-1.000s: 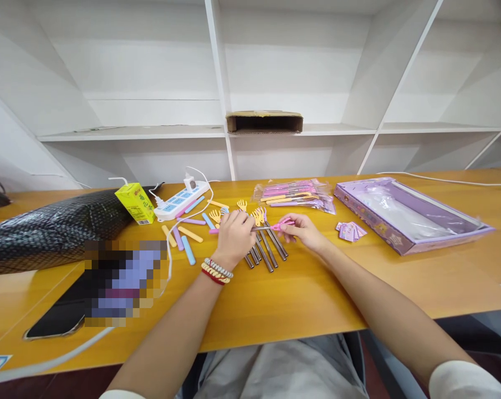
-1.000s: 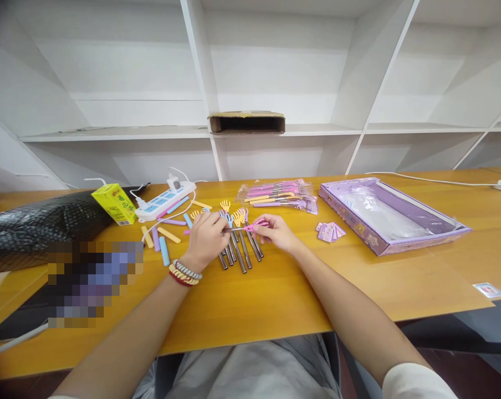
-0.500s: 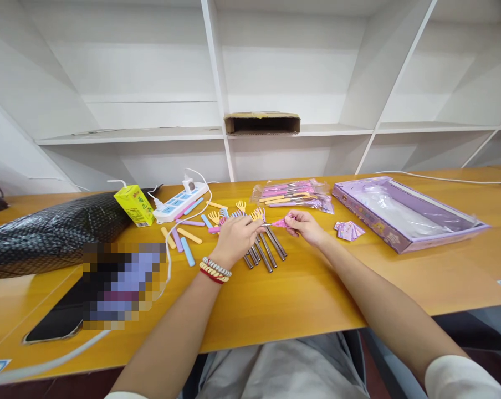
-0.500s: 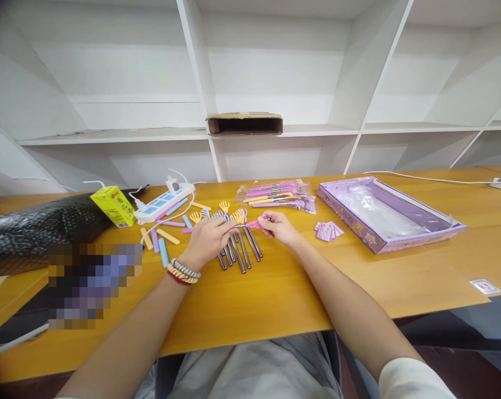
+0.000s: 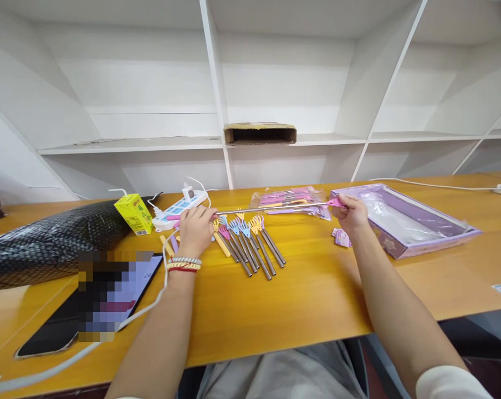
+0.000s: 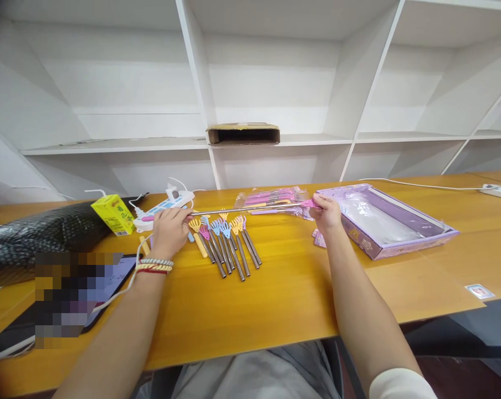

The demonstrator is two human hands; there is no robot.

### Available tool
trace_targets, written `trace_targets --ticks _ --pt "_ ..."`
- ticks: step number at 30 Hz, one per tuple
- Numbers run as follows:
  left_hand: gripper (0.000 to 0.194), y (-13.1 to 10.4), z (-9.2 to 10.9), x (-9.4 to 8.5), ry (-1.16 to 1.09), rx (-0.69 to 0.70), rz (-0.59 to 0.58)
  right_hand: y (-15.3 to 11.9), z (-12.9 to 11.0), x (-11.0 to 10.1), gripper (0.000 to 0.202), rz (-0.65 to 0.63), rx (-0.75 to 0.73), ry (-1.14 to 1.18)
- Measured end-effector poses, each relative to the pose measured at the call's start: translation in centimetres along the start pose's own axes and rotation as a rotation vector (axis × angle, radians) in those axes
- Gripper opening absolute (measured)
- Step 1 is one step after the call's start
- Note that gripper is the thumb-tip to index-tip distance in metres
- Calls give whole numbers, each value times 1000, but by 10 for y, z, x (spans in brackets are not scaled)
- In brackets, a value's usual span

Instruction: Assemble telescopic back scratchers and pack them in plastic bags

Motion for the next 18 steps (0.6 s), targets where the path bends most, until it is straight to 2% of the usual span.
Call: trace_targets --ticks 6,11,15,18 --pt "28 -6 -20 4 -26 -79 26 4 -19 -32 44 182 -67 111" --pt "25 -4 -12 8 -81 -26 -11 -3 -39 -45 37 339 -114 142" --pt "26 -2 -8 9 -94 -32 -24 -12 -56 -55 29 564 -271 70" --pt "27 -2 -8 12 -101 -27 -11 -15 -63 -54 28 620 -354 45"
Point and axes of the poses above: each hand's wrist, its own y-axis towards the middle knuckle, its own x-axis out of the palm, z = x × y, the point moved 7 cm from there along y, towards the middle knuckle, and after that the axes turned 9 degrees about y, right-handed, at the moved point
